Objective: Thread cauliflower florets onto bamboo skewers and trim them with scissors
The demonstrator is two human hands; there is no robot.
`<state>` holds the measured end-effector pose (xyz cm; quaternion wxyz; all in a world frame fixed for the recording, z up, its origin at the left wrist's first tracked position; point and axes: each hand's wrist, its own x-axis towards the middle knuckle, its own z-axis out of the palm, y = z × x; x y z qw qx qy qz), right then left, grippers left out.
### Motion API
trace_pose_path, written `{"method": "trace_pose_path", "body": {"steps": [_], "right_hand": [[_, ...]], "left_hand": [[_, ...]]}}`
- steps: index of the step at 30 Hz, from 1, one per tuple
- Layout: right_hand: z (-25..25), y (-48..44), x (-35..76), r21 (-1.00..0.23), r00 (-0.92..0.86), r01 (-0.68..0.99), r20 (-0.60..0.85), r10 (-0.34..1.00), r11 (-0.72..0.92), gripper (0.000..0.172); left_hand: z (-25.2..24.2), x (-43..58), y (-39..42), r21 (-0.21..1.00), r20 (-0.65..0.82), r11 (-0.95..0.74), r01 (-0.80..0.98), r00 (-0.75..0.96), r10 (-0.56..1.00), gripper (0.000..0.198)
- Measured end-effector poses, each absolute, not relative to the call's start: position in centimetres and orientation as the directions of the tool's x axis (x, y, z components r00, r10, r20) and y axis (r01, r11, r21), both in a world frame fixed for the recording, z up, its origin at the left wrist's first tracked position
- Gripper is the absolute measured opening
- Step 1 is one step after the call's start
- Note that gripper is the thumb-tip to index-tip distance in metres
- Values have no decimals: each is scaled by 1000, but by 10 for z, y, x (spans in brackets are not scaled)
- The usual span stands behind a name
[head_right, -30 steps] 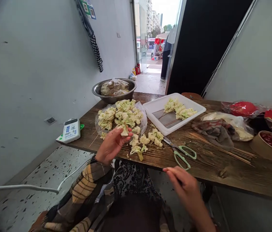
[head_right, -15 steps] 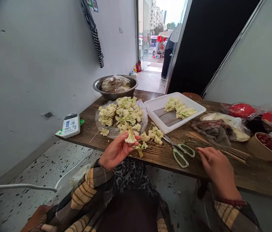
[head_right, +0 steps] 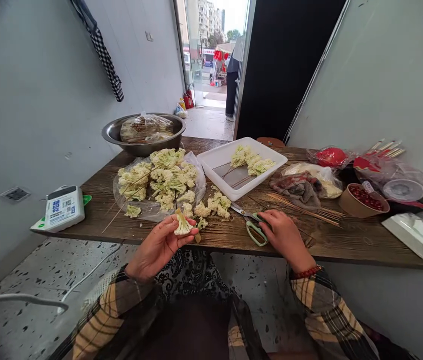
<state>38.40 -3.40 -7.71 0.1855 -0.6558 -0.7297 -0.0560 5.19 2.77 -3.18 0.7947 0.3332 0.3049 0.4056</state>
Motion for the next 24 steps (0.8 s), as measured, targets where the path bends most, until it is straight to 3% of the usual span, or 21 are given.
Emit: {"method": "trace_pose_path", "body": {"steps": [7, 13, 20, 24], "right_hand": [[-77, -33, 364, -98, -132, 982, 238, 962, 159, 36], [-73, -30, 361, -42, -42, 998, 216, 975, 53, 36], [-63, -51, 387, -259, -8, 964, 174, 985, 54, 45], [-50, -82, 411, -383, 98, 923, 125, 987, -43, 48]], "left_hand": [[-40, 44, 21, 772, -214, 454, -444, 492, 844, 15], [-39, 35, 20, 764, -220, 443, -468, 457, 862, 16], [-41, 24, 28, 764, -186, 397, -509, 416, 890, 17], [-40, 28, 34, 725, -177, 379, -575, 376, 909, 14]]}}
